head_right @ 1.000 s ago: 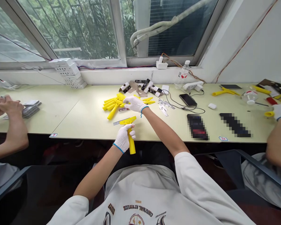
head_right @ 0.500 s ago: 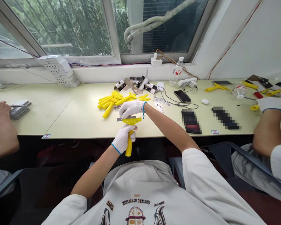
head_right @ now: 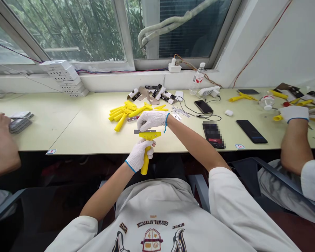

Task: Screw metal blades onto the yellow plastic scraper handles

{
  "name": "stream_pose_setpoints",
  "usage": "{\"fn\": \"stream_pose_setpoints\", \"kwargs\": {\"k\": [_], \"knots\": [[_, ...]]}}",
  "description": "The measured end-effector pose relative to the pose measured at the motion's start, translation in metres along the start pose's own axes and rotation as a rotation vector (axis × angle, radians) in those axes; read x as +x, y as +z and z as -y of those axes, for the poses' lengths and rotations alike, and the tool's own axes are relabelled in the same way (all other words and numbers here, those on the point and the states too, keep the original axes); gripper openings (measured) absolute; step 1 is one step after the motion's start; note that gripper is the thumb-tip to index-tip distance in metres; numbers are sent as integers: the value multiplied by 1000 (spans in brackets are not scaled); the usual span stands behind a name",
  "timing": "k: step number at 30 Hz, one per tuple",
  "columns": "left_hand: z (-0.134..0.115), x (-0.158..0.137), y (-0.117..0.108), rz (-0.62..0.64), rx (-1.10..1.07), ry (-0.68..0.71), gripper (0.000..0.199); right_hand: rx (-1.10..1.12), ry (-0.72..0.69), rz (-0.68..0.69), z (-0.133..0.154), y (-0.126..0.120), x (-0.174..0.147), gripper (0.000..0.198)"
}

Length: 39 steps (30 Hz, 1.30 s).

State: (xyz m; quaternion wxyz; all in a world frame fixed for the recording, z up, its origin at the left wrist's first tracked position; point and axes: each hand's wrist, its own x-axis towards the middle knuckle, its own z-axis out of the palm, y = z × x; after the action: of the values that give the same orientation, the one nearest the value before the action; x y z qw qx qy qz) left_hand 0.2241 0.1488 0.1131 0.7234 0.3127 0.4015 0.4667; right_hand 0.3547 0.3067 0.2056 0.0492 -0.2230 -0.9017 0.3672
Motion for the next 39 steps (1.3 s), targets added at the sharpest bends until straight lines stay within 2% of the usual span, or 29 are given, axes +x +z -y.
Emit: {"fn": "stream_pose_setpoints", "kwargs": {"k": [7,14,17,23,31,39], "knots": [[-4,-1,-1,18,-1,0,35,-2,6,31,-4,-3,-6,22],[-4,1,-2,94,-35,-18,38,128,66,62,-10,-1,-16,18],[-4,2,-2,89,-49,-22,39,159,78,49,-9,0,-21,16],[-5,2,-4,94,-42,-36,37,102,119,80,-7,-2,-26,23],[-6,3,-6,129,-19,-35,33,70,127,50,-4,-4,-31,28],[-4,3,-6,119,-26,-42,32,58,131,15,0,0,-33,24]]}}
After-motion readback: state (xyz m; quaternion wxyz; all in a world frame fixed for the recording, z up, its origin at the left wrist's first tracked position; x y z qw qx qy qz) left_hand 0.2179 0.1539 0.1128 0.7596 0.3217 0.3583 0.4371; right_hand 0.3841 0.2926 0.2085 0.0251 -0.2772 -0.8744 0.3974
